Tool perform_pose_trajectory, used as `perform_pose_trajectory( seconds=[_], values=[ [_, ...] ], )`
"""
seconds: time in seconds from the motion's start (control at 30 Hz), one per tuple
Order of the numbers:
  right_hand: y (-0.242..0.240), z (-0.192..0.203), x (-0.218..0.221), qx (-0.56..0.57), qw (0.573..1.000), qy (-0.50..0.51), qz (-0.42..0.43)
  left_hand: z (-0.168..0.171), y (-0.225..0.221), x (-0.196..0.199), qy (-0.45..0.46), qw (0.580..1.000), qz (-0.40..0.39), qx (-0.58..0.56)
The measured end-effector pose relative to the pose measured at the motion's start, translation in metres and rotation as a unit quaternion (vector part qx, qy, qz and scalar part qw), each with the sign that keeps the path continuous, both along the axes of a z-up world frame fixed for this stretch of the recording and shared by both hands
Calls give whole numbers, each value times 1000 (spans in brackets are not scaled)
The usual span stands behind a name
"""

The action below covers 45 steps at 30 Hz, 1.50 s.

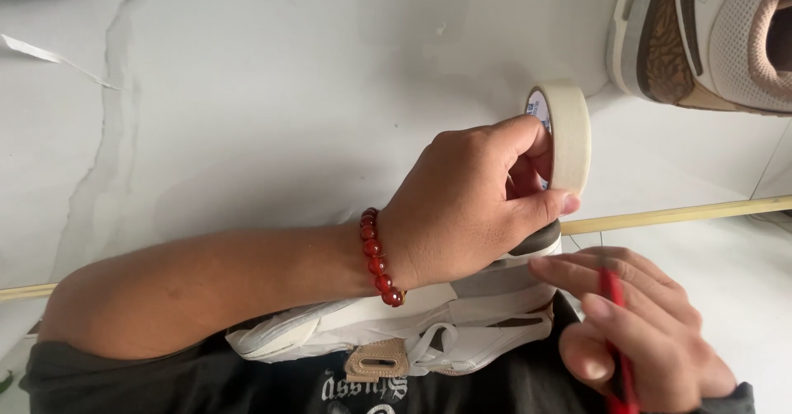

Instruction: Apply masking tape to the midsole of a shoe to prepare for painting or dyeing.

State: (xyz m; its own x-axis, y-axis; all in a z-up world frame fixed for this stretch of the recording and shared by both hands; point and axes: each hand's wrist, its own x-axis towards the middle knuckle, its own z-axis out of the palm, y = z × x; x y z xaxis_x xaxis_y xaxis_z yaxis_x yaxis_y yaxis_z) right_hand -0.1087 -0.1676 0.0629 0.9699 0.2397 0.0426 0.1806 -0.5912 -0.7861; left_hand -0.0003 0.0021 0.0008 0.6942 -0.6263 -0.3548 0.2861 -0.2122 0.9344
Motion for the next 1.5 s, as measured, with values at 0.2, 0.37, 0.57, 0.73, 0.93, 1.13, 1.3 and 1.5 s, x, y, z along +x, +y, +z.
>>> perform_pose_trajectory(
  seconds=[0.2, 0.37, 0.57, 0.73, 0.93, 1.13, 1.3, 1.5],
  values=[
    [-1, -25, 10, -113, 964, -176, 163, -1, 1, -1, -13, 1000, 10, -1],
    [3, -28, 5, -134, 953, -225, 152, 0, 2, 0, -13, 1000, 20, -5],
    [5, -32, 3, -142, 949, -242, 143, 0, 7, 0, -37, 997, 68, -17],
    [5, -37, -2, -138, 950, -251, 127, 2, 10, 1, -38, 994, 94, -40],
    [3, -37, 0, -112, 961, -220, 123, 3, 7, 3, -51, 995, 80, -44],
    [-5, -44, -12, -60, 973, -193, 112, -1, 7, 5, -35, 996, 61, -48],
    [-4, -46, -30, 9, 980, -200, 20, -4, 9, 5, -26, 997, 56, -56],
    [-6, -47, -35, 32, 981, -193, 3, 3, 11, 11, 0, 999, 29, -31]
  ],
)
